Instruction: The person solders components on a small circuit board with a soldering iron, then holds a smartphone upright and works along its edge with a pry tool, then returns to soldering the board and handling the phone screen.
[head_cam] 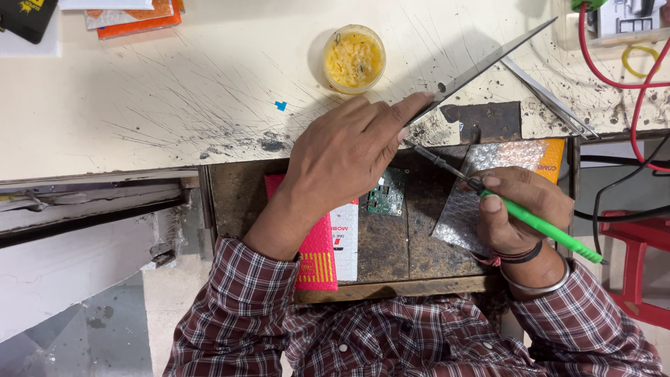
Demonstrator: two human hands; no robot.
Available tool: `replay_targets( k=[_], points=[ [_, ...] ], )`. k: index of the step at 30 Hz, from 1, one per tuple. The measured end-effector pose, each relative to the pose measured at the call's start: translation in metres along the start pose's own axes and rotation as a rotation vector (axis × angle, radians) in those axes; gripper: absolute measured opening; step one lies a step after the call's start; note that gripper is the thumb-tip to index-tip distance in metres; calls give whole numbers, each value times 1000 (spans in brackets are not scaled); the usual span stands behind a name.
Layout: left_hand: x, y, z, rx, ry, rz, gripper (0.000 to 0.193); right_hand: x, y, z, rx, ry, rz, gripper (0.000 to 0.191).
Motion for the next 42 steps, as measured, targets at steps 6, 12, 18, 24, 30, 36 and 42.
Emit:
replay_targets(
  k=[6,12,18,24,30,36,42],
  points=[
    [9,-1,-4,5,1,-90,34,1,-1,0,10,-27,-32,26],
    [7,-2,1,14,-3,-179,26,2,-5,-2,-5,8,-47,26],
    [3,-8,6,68,-66,-243,21,3,-7,-8,-4,55,-73,28],
    [7,-14,8,110,-95,-305,19,4,-4,-8,-49,79,-84,27],
    [8,-30,6,118,-83,-273,21,3,-3,-3,-98,135,-122,29],
    [4,-31,5,7,-97,-239,36,4,-1,-1,-43,87,-24,30],
    [20,-34,-2,-25,-51,-155,39,6,-2,3,-122,14,46,28]
  ],
)
Point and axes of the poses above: each hand's wrist, its own y-axis towards the middle knuckle, its own x-axis out of the back of the hand, z = x × y, the point moved 5 cm from there along y, towards the middle knuckle
